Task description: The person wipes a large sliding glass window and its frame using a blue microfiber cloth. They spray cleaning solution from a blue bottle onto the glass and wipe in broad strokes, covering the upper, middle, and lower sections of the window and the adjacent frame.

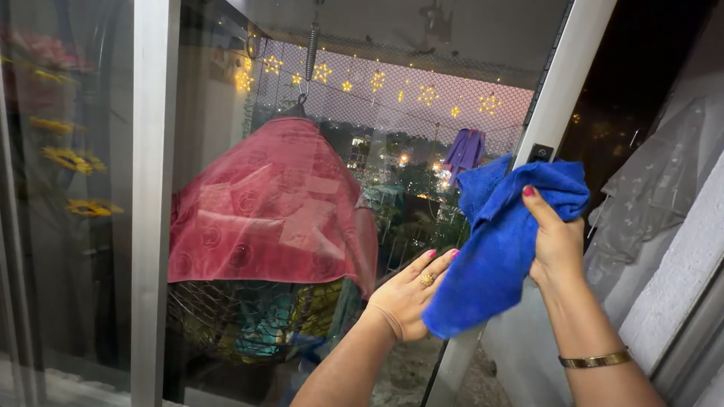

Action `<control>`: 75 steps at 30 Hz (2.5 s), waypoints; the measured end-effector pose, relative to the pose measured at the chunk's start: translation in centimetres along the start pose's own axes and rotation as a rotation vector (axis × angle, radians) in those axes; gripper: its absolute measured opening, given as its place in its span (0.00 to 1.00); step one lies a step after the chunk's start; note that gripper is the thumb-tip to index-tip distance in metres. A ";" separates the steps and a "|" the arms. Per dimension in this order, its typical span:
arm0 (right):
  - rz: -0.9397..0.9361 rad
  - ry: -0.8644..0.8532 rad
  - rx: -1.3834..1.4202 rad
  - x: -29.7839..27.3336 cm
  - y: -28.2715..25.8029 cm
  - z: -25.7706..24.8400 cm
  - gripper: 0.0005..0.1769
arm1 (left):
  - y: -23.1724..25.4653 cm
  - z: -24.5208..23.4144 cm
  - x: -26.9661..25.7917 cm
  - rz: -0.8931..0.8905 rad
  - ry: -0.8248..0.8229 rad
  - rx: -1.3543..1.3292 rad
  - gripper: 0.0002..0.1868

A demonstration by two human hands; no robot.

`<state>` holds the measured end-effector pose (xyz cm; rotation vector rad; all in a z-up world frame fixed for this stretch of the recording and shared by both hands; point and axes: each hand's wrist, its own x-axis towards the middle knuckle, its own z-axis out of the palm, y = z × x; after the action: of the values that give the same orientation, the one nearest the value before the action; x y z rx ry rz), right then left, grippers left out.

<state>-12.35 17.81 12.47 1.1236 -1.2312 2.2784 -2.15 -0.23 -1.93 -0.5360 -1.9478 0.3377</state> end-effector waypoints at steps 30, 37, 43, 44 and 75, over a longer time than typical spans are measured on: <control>0.356 -0.127 -0.171 2.1 -2.5 -2.0 0.17 | -2.4 -5.6 4.5 -0.057 0.138 -0.217 0.27; 0.059 -0.122 -0.080 9.3 -6.6 3.6 0.10 | -5.1 -7.4 16.7 -0.351 0.323 0.074 0.42; 0.068 -0.243 0.117 8.2 -5.0 3.4 0.13 | -5.4 -6.6 16.9 -0.368 0.315 0.103 0.45; 0.049 -0.228 0.120 7.6 -4.4 2.6 0.14 | -5.2 -6.4 16.9 -0.359 0.320 0.071 0.46; -0.327 0.145 -0.623 7.0 -3.1 2.4 0.29 | -5.9 -5.9 16.5 -0.332 0.299 0.131 0.37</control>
<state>-13.81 17.04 20.34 0.8293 -1.4293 1.5427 -4.00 3.05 16.20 -0.1604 -1.6744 0.1612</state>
